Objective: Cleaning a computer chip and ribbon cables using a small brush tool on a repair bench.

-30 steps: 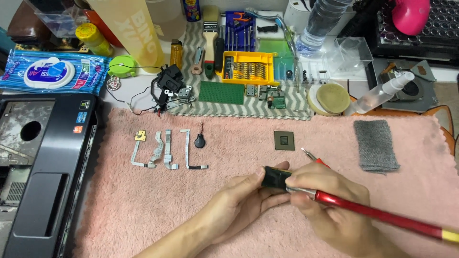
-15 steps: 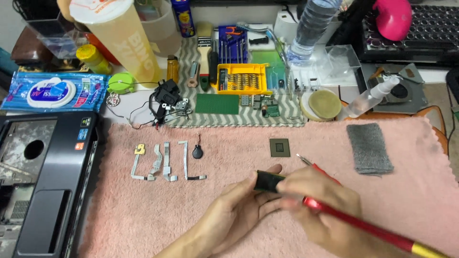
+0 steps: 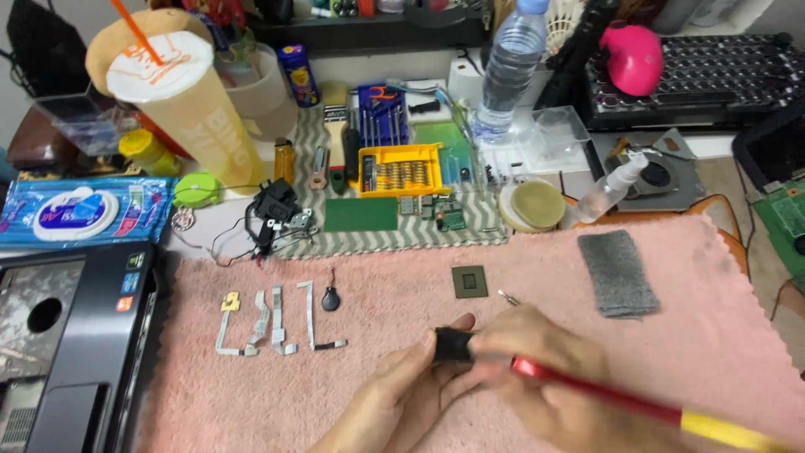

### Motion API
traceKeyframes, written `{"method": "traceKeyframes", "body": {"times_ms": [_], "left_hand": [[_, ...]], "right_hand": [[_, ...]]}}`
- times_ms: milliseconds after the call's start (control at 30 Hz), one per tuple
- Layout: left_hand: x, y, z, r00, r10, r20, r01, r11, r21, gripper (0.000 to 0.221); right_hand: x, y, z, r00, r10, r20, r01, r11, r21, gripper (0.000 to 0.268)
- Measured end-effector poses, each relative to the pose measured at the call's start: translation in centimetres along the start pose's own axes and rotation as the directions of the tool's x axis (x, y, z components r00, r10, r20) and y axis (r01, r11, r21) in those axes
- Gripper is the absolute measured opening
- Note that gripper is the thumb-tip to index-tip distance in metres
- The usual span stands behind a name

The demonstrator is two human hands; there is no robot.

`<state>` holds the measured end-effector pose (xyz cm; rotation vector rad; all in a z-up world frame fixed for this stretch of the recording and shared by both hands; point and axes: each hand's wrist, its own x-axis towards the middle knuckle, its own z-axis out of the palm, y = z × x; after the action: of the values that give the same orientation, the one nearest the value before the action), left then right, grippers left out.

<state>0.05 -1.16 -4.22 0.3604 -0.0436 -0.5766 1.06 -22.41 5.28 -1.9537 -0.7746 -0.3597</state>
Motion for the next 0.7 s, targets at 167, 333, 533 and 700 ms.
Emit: {"method": "traceKeyframes", "body": {"times_ms": [167,333,533,700], "left_hand": [[0.2,0.9,2.0,0.949,-0.109,-0.295,0.085,0.992,-0.091,0.048],[0.4,1.3,3.1,0.894,-0.161,-0.417,0.093,0.979,-0.179,0.058],[0.2,1.6,3.0,0.946,-0.170,-0.277,0.148,0.984,-0.100,0.062],[-0.2,1.7,2.2,0.985,-0.133,-0.110,0.125,0.989,-0.072,0.064]], "right_hand": [[0.6,-0.6,-0.3,0.982,0.186,0.010,-0.187,0.982,0.018,0.021],[0.4,-0.3,0.1,0.998,0.065,-0.015,-0.064,0.996,0.064,0.024],[0.4,-0.3,-0.3,0.980,0.197,-0.032,-0.199,0.978,-0.055,0.018],[0.5,-0.2,-0.7,0.990,0.140,0.017,-0.138,0.986,-0.098,0.020]]}}
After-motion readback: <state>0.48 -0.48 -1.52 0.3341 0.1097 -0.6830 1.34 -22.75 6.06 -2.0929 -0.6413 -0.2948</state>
